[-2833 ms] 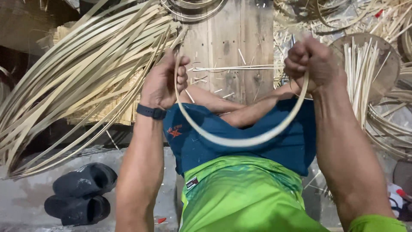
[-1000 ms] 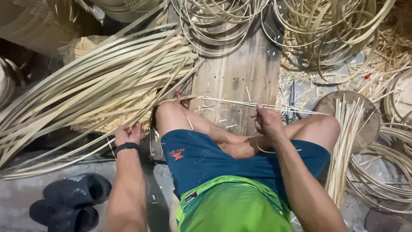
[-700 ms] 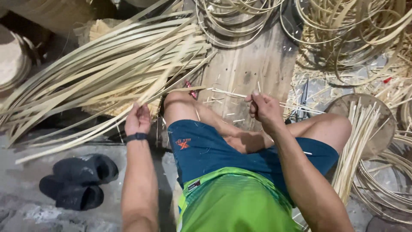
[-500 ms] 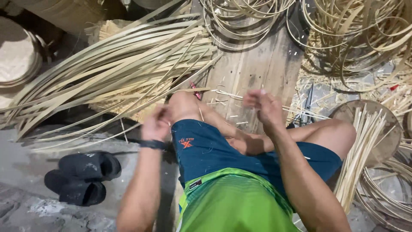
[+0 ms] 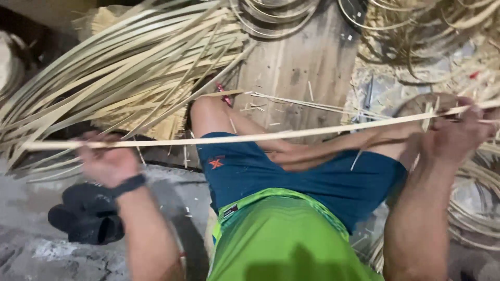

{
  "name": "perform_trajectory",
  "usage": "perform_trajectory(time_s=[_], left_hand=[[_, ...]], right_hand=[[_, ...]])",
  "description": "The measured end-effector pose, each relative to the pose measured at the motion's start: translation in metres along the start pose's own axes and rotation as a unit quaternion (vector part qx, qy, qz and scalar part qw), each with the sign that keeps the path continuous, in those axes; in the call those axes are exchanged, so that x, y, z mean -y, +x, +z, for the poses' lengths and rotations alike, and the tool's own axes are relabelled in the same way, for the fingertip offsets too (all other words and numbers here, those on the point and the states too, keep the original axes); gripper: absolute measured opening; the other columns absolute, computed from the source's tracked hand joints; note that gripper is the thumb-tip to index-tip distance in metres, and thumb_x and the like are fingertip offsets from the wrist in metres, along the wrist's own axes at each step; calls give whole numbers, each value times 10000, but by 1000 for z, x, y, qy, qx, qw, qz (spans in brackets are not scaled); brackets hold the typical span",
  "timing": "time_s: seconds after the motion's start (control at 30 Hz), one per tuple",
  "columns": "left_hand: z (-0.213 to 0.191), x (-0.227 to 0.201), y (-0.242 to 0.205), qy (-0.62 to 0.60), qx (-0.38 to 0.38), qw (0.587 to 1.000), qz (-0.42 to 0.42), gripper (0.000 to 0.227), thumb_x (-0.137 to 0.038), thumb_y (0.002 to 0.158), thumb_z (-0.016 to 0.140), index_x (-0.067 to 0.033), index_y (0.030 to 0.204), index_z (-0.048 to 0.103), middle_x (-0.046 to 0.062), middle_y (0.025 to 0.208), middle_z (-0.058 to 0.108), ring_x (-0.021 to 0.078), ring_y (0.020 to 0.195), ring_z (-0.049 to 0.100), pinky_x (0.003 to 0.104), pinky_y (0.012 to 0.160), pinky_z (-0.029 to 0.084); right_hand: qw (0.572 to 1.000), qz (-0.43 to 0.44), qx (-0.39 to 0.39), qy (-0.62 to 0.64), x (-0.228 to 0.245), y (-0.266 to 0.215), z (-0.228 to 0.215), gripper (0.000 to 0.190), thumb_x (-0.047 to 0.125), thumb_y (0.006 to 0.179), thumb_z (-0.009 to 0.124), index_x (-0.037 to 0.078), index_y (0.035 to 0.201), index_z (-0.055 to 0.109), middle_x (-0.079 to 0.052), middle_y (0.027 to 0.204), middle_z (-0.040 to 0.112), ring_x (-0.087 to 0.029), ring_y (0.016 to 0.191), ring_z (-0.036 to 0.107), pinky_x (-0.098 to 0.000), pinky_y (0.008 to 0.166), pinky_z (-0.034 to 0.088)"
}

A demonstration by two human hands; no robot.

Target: The person bends a bamboo strip into a circle and secures the overlapping ends by wrapping them with a thin bamboo strand. They repeat this process with another bamboo strip while sitting on the floor surrounded by piles of material.

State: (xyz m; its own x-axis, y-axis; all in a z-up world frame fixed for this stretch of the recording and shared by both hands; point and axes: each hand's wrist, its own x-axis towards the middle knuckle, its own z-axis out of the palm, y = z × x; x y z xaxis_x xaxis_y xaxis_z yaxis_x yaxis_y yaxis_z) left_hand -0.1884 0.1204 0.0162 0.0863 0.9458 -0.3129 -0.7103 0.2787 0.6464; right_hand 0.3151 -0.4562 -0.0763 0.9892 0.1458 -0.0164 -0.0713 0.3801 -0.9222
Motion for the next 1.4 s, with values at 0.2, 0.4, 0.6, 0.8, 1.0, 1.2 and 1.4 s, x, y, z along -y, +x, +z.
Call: perform_trajectory(time_s=[0.2, 0.4, 0.6, 0.8, 1.0, 1.2, 1.4], left_hand=[[57, 11, -1, 5, 51, 998, 43, 308, -365, 1009, 652, -69, 1059, 718, 58, 786, 654, 135, 589, 503, 296, 522, 392], [137, 91, -42, 45, 375, 863, -336, 308, -272, 1107, 703, -129, 842, 637, -38, 667, 565, 100, 592, 479, 254, 542, 379], [231, 139, -95, 396, 438, 678, -438, 167, -152, 919, 737, 2, 982, 719, 91, 780, 754, 133, 596, 680, 238, 497, 519], [263, 154, -124, 562, 503, 469, -459, 314, -258, 939, 743, 56, 952, 760, 179, 746, 755, 166, 584, 734, 243, 449, 533], [264, 170, -139, 549, 540, 419, -481, 306, -265, 939, 723, 36, 921, 773, 144, 774, 778, 169, 605, 753, 262, 477, 592], [256, 177, -150, 525, 501, 448, -523, 242, -197, 896, 749, 44, 909, 774, 159, 749, 774, 198, 566, 737, 317, 513, 635], [241, 188, -160, 505, 485, 464, -543, 223, -154, 899, 774, 69, 912, 774, 145, 735, 752, 174, 584, 728, 302, 516, 613]], right_hand=[[990, -30, -134, -17, -10, 16, -126, 291, 174, 1199, 523, -65, 1163, 685, -58, 841, 541, -97, 608, 461, -213, 525, 355], [936, -115, 211, -259, 81, -12, 90, 66, -24, 1090, 642, 2, 1148, 661, -88, 1001, 602, -129, 820, 579, -240, 752, 495], [722, -175, 524, -417, 115, -77, 276, 502, -85, 826, 655, 203, 1230, 734, -80, 1112, 677, -162, 890, 679, -249, 667, 556], [601, -227, 556, -527, 115, -96, 289, 498, -1, 796, 720, 274, 1209, 769, -48, 1027, 699, -142, 594, 625, -245, 421, 518], [556, -232, 552, -577, 115, -96, 279, 511, -13, 801, 733, 258, 1233, 768, -49, 989, 698, -148, 578, 623, -244, 408, 505], [755, -98, 491, -424, 116, -97, 253, 474, -19, 808, 745, 133, 1255, 712, -40, 993, 746, -153, 842, 735, -271, 714, 570], [824, 10, 417, -383, 124, -104, 246, 560, -45, 813, 733, 52, 1356, 642, -130, 1096, 759, -182, 1004, 748, -285, 880, 623]])
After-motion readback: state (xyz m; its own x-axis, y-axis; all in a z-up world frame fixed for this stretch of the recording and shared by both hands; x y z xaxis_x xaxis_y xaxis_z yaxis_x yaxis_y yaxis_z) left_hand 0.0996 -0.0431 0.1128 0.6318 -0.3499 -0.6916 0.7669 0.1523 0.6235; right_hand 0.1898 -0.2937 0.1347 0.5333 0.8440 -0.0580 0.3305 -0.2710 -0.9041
